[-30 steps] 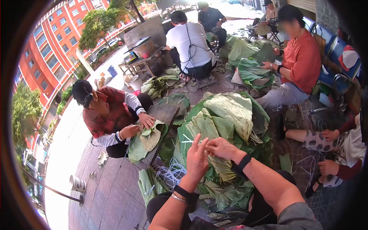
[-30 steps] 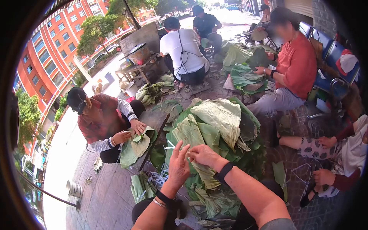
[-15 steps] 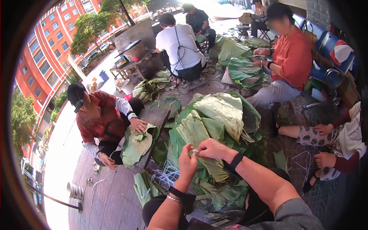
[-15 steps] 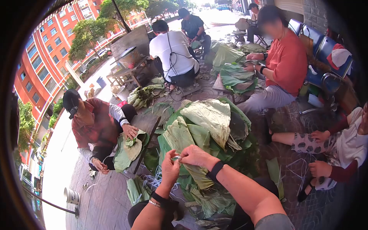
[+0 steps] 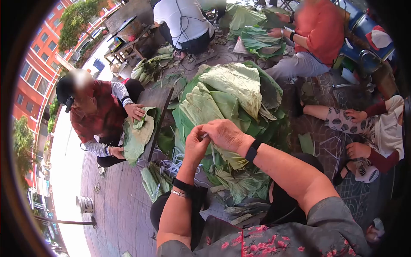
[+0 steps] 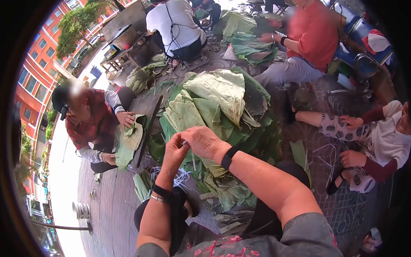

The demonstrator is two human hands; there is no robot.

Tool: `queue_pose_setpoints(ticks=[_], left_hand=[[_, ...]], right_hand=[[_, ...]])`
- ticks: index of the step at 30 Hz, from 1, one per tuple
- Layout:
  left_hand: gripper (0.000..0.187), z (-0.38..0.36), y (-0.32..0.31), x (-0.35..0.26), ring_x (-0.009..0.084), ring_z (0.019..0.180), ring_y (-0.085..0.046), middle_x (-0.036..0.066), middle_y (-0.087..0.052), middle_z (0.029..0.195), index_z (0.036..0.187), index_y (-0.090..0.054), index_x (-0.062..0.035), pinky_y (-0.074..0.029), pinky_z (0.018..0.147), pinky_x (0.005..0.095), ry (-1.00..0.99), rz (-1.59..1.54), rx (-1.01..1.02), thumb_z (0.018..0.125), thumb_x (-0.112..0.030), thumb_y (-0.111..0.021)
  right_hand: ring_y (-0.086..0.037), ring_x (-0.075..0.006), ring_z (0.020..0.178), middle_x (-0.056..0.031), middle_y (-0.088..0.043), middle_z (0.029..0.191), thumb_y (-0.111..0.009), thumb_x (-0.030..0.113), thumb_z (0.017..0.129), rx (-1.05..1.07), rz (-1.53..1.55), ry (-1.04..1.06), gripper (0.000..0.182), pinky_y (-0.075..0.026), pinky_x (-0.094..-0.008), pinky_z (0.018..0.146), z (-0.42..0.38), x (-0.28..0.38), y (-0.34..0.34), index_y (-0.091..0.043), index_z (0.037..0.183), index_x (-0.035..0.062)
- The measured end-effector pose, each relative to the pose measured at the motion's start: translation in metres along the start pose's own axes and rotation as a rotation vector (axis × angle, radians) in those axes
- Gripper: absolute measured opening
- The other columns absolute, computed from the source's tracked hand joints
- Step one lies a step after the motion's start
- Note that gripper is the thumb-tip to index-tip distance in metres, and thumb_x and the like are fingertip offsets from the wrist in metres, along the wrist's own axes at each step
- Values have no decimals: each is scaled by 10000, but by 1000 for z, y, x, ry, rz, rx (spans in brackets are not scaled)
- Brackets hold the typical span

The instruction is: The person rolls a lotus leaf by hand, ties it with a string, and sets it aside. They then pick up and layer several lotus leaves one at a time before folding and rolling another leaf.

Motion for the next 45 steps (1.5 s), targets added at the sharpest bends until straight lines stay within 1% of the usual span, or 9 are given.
queue_pose_setpoints(ticks=[18, 21, 24, 27, 30, 33, 36, 39, 45], left_hand=[[131, -7, 2, -28, 63, 553, -575, 42, -714, 787, 967, -674, 4, -423, 431, 190, 206, 74, -195, 893, -104, -669], [156, -10, -4, -29, 71, 540, -579, 67, -715, 754, 1015, -689, -15, -449, 449, 239, 104, 16, -265, 884, -99, -674], [220, -19, -3, -41, 143, 559, -619, 114, -705, 771, 1076, -701, -63, -493, 527, 313, -185, 759, -293, 859, -62, -666], [266, -22, -5, -38, 348, 728, -653, 135, -701, 947, 1080, -689, -98, -526, 670, 386, -413, 829, -282, 820, -46, -667], [295, -23, -2, -33, 349, 788, -664, 130, -701, 932, 1103, -674, -95, -520, 694, 407, -180, 731, -227, 816, -26, -659], [261, -19, 1, -28, 260, 595, -626, 136, -683, 830, 1097, -698, -72, -494, 604, 337, -369, 759, -323, 851, -10, -638], [262, -13, 7, -12, 180, 610, -614, 90, -676, 829, 1145, -669, -44, -490, 605, 306, -230, 651, -276, 889, -13, -623], [345, -9, 7, 0, 283, 732, -646, 130, -664, 824, 1187, -648, -97, -497, 678, 379, -25, 398, -250, 850, -22, -637], [318, 1, 5, 0, 290, 726, -647, 160, -655, 803, 1206, -633, -88, -495, 671, 383, -26, 416, -139, 890, -83, -593]], right_hand=[[-671, -338, 833, -159, -687, 852, -623, 79, 810, -114, 293, -92, 149, -538, -383, 765, 5, -15, 3, -730, 903, 35], [-687, -329, 847, -171, -701, 869, -617, 97, 841, -98, 434, -306, 160, -539, -365, 766, 3, -13, 4, -729, 922, 17], [-696, -323, 845, -185, -701, 869, -609, 107, 853, -85, 471, -403, 174, -538, -362, 761, 2, -17, -1, -725, 943, 12], [-695, -321, 846, -192, -699, 854, -605, 103, 850, -104, 513, -430, 174, -535, -371, 761, 1, -21, -6, -720, 944, 10], [-694, -328, 833, -196, -698, 853, -594, 99, 853, -94, 496, -403, 176, -535, -377, 759, 0, -20, -10, -713, 945, 8], [-691, -330, 818, -193, -697, 845, -582, 91, 857, -93, 499, -414, 170, -532, -383, 755, 0, -18, -12, -706, 937, 6], [-688, -331, 810, -189, -693, 829, -575, 85, 858, -101, 492, -408, 164, -531, -385, 750, -1, -18, -13, -698, 933, 6], [-685, -332, 811, -191, -690, 828, -569, 74, 857, -89, 555, -427, 163, -530, -387, 751, -2, -19, -13, -690, 940, 5], [-681, -344, 826, -207, -684, 858, -581, 63, 844, -96, 422, -335, 159, -530, -392, 757, -4, -17, -9, -680, 954, 5]])
Point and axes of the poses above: each hand's wrist, its own z-axis towards the middle knuckle, its own y-axis out of the back of the hand, x = y × z, the point moved 2 cm from there along z, towards the middle knuckle
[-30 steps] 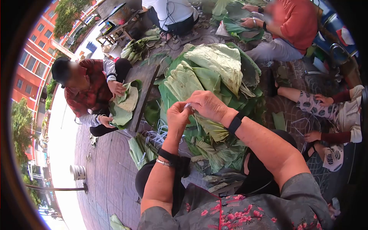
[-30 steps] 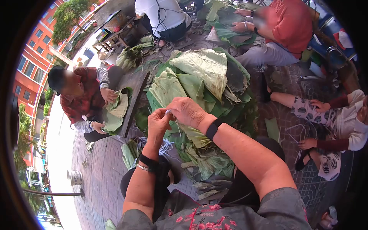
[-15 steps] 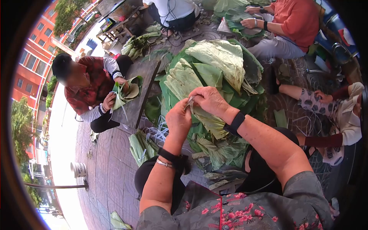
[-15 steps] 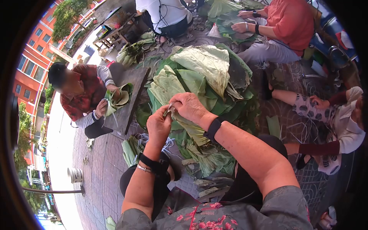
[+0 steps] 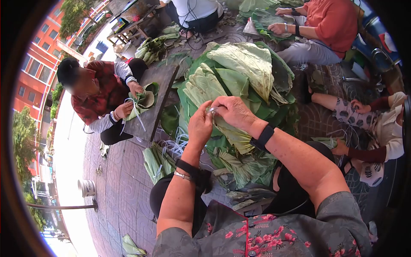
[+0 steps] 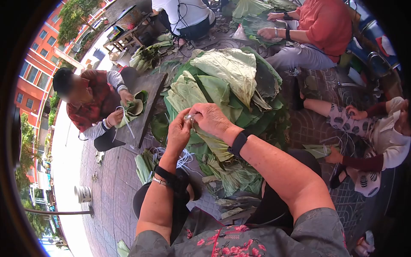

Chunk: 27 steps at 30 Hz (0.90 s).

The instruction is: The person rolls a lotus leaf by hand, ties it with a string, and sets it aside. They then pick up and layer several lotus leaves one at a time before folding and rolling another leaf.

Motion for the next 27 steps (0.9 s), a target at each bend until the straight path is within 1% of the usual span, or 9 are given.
queue_pose_setpoints(ticks=[6, 9, 12, 15, 18, 21, 22, 25, 27], left_hand=[[235, -7, 7, -24, 376, 807, -656, 178, -677, 875, 1126, -643, -99, -494, 670, 444, -106, 270, -9, 896, -117, -598], [159, -9, 9, -33, 389, 813, -648, 171, -675, 878, 1050, -629, -91, -487, 667, 479, -139, 448, 12, 899, -133, -604], [108, -8, 9, -26, 391, 812, -649, 168, -669, 893, 994, -602, -72, -484, 663, 491, -177, 483, 7, 910, -140, -597], [103, -10, 12, -27, 394, 848, -642, 177, -657, 945, 967, -587, -47, -489, 685, 480, -124, 543, -50, 914, -135, -585], [123, -10, 25, -26, 365, 891, -644, 174, -648, 989, 987, -576, -23, -499, 726, 433, -95, 425, -58, 916, -124, -579], [163, -4, 32, -17, 297, 914, -642, 154, -651, 993, 1030, -555, -5, -497, 778, 379, -119, 134, -18, 912, -113, -588], [131, -2, 32, -11, 162, 922, -634, 91, -684, 1021, 1011, -567, -8, -504, 781, 312, 29, -10, 22, 956, -124, -596], [105, -7, 32, -22, 174, 988, -644, 109, -682, 1066, 1050, -560, -34, -507, 859, 301, 156, -633, -13, 981, -113, -572], [85, -7, 25, -11, 207, 1009, -663, 114, -694, 1023, 1066, -540, -53, -501, 938, 330, 186, -932, -8, 996, -101, -551]], right_hand=[[-673, -368, 840, -216, -680, 865, -585, 53, 834, 1, -6, 6, 152, -528, -406, 764, 0, 0, 1, -671, 947, -1], [-691, -268, 792, -170, -696, 830, -611, 41, 838, 12, -50, 4, 147, -528, -346, 730, -1, 2, 3, -680, 961, -3], [-693, -235, 779, -162, -699, 826, -609, 50, 856, 5, 7, -29, 143, -531, -339, 721, -1, 0, 1, -683, 963, -8], [-690, -191, 758, -140, -706, 828, -592, 55, 891, -28, -1, -80, 146, -540, -319, 710, -1, -1, 0, -679, 979, -24], [-685, -154, 746, -119, -711, 841, -569, 57, 926, 19, 88, -183, 159, -552, -293, 705, 2, -6, 0, -673, 999, -40], [-683, -136, 750, -104, -710, 846, -564, 63, 947, 32, 120, -229, 166, -559, -274, 711, 4, -10, -1, -667, 1017, -47], [-683, -134, 752, -103, -710, 847, -568, 68, 949, 34, 118, -238, 167, -560, -273, 711, 4, -10, -1, -667, 1019, -47], [-684, -130, 756, -98, -708, 846, -578, 84, 956, 30, 132, -257, 171, -562, -272, 709, 3, -11, -2, -666, 1024, -45], [-684, -129, 756, -91, -705, 841, -584, 95, 960, 16, 174, -265, 173, -563, -272, 707, 3, -11, -3, -665, 1026, -43]])
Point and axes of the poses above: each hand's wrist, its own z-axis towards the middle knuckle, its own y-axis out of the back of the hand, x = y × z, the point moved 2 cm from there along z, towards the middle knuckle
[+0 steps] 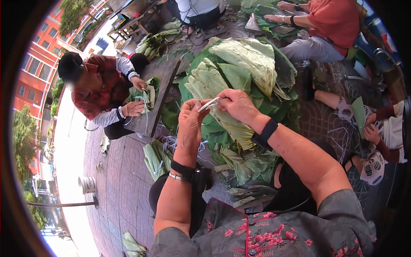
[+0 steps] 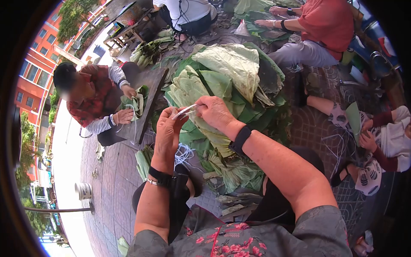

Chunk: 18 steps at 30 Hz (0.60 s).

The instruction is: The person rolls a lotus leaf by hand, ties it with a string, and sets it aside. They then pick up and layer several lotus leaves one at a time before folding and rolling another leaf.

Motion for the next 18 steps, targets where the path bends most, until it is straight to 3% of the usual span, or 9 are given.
queue_pose_setpoints(ticks=[2, 3, 6, 9, 12, 15, 18], left_hand=[[75, 5, 4, 11, 219, 1014, -669, 112, -698, 985, 1055, -535, -56, -493, 969, 346, 51, -221, 52, 1000, -104, -549], [50, 3, 0, 10, 202, 972, -666, 90, -684, 908, 1042, -531, -61, -498, 931, 329, 41, -174, 33, 1009, -98, -533], [32, 6, -5, 7, 121, 787, -603, 43, -621, 816, 1027, -511, -52, -495, 814, 282, -120, 215, 41, 1019, -81, -499], [24, 9, 3, 25, 108, 706, -529, 28, -558, 758, 1003, -501, -45, -471, 724, 272, -201, 490, -12, 1011, -47, -479], [32, 10, 11, 38, 102, 687, -499, 32, -542, 753, 978, -492, -40, -439, 649, 269, -244, 667, -25, 998, -27, -470], [35, 13, 16, 44, 99, 681, -500, 45, -552, 759, 963, -491, -38, -431, 625, 264, -184, 692, -35, 996, -42, -480], [57, 12, 9, 39, 91, 684, -502, 36, -564, 771, 952, -497, -46, -414, 614, 250, -122, 718, -44, 1003, -56, -475]], right_hand=[[-687, -166, 706, -126, -702, 795, -573, 88, 923, -44, 96, -3, 176, -545, -303, 670, -1, -2, -1, -679, 1003, -28], [-688, -184, 681, -143, -701, 772, -567, 84, 905, -67, 143, -5, 180, -537, -318, 651, -1, -1, -2, -686, 991, -20], [-692, -185, 659, -146, -699, 764, -540, 51, 898, -93, 61, 28, 178, -541, -312, 627, -3, 3, 4, -684, 974, -21], [-637, -99, 649, -46, -676, 778, -506, 12, 909, -111, -61, 88, 189, -524, -246, 593, -5, 10, 10, -677, 985, -12], [-640, -101, 644, -50, -672, 775, -506, 13, 914, -84, -15, 8, 180, -533, -247, 591, -4, 7, 16, -675, 977, 2], [-647, -107, 660, -55, -671, 799, -527, 38, 929, -70, 83, -25, 150, -547, -258, 597, -1, 1, 14, -670, 962, 6], [-650, -111, 678, -57, -671, 827, -559, 84, 947, 7, 474, -120, 131, -559, -263, 611, 0, 6, 8, -664, 960, 8]])
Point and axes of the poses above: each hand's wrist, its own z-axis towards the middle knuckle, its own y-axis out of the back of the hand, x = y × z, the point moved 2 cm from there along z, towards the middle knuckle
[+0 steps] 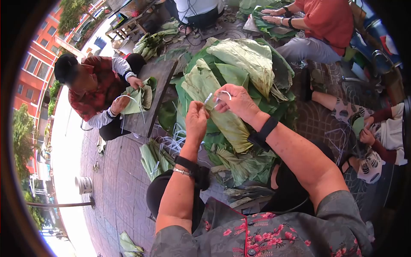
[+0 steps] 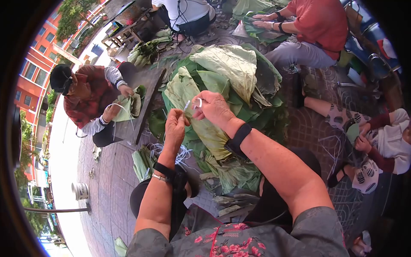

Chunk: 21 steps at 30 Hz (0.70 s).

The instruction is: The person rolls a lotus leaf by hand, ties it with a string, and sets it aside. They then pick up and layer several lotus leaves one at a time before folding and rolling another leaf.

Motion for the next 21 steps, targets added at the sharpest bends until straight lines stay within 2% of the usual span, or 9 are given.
queue_pose_setpoints(ticks=[3, 6, 9, 12, 15, 18, 21], left_hand=[[70, -1, -1, -15, 47, 696, -467, 9, -611, 839, 963, -537, -71, -390, 641, 208, 21, -257, 36, 1018, -102, -508], [67, -3, 1, -25, 23, 692, -452, -9, -637, 890, 960, -579, -75, -377, 614, 196, 55, -296, 82, 1004, -115, -550], [63, -4, 2, -32, 11, 684, -440, -40, -634, 918, 976, -616, -73, -352, 593, 181, 104, -253, 181, 985, -131, -594], [72, -5, -3, -33, 22, 723, -484, -46, -604, 851, 1017, -634, -59, -383, 641, 183, 74, -377, 131, 970, -108, -612], [100, -5, -1, -27, 22, 726, -488, -49, -607, 832, 1022, -647, -47, -392, 655, 186, 105, -428, 250, 958, -123, -637], [115, -4, -1, -28, 17, 661, -446, -58, -607, 801, 987, -662, -55, -328, 595, 176, 123, -466, 147, 925, -150, -680], [145, -2, 4, -11, 29, 641, -452, -46, -622, 808, 1005, -666, -27, -345, 597, 182, 214, -536, 114, 917, -141, -687]], right_hand=[[-655, -110, 697, -54, -678, 875, -582, 120, 955, 11, 26, -5, 140, -555, -257, 629, 3, 7, -1, -660, 977, 6], [-646, -106, 686, -48, -675, 897, -609, 117, 939, -54, -208, 27, 142, -529, -245, 624, 10, 7, 0, -688, 988, 9], [-630, -98, 669, -31, -663, 862, -623, 105, 919, -61, -429, 201, 158, -493, -236, 597, 18, 1, -3, -723, 1009, 23], [-622, -96, 656, -32, -658, 858, -631, 91, 900, -45, -450, 411, 173, -468, -230, 576, 22, -3, -11, -741, 1019, 29], [-648, -113, 704, -65, -673, 919, -608, 86, 906, -18, -556, 410, 197, -494, -244, 597, 16, 5, -14, -729, 1041, 9], [-671, -142, 777, -109, -678, 1006, -587, 93, 918, 3, -366, 33, 255, -527, -269, 634, 8, 21, -17, -677, 1122, -32], [-683, -174, 835, -137, -685, 1009, -556, 89, 930, 42, -137, -163, 315, -551, -285, 674, 7, 5, -14, -608, 1200, -66]])
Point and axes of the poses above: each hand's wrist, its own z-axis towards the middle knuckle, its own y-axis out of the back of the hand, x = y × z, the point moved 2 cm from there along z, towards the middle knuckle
